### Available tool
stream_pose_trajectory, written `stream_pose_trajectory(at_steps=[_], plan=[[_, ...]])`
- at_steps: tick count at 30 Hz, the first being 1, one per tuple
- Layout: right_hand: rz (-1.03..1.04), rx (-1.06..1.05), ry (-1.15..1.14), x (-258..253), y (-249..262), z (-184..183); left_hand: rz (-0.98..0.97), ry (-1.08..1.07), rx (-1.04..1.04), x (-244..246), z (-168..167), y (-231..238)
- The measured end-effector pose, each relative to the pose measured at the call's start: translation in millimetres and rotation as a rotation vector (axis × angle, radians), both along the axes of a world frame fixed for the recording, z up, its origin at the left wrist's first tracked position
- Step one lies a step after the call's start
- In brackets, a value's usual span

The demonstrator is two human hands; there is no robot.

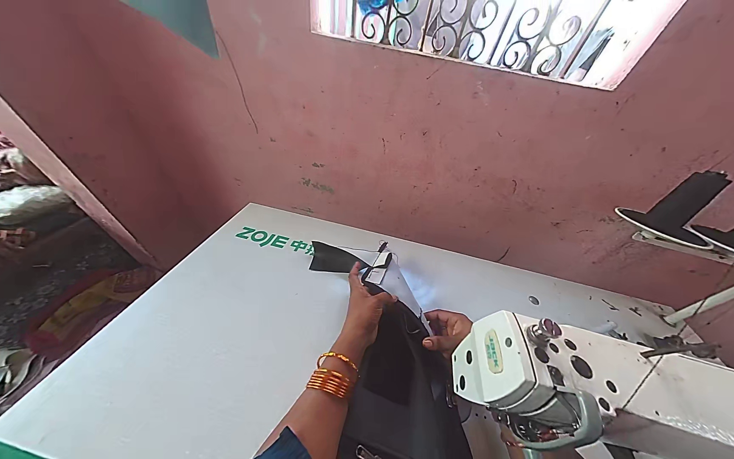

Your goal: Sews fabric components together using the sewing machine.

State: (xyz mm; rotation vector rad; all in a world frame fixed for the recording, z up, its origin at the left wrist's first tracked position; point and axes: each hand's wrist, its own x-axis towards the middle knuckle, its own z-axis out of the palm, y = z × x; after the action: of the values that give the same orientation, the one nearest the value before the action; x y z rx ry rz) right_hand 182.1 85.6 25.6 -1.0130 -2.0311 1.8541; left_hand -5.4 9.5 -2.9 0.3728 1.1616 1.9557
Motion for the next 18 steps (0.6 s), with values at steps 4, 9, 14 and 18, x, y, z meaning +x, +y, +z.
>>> stream_pose_trajectory(at_steps=[4, 9, 14, 18], plan=[[0.013, 0.035, -0.036, -1.9, -4.2, 5.4, 0.083, -0.005, -0.034, -6.0, 1.1, -1.3], [0.023, 0.016, 0.018, -0.3, -0.2, -2.2, 0.179, 0.0, -0.073, -20.3, 0.5, -4.6], [0.006, 0.07, 0.05, 1.5, 2.8, -11.7, 0.134, -0.007, -0.13, -20.0, 5.5, -8.4], [0.036, 0.13, -0.051, -1.1, -0.6, -5.1, -0.051, 0.418, -0.469, -36.7, 15.8, -23.2]])
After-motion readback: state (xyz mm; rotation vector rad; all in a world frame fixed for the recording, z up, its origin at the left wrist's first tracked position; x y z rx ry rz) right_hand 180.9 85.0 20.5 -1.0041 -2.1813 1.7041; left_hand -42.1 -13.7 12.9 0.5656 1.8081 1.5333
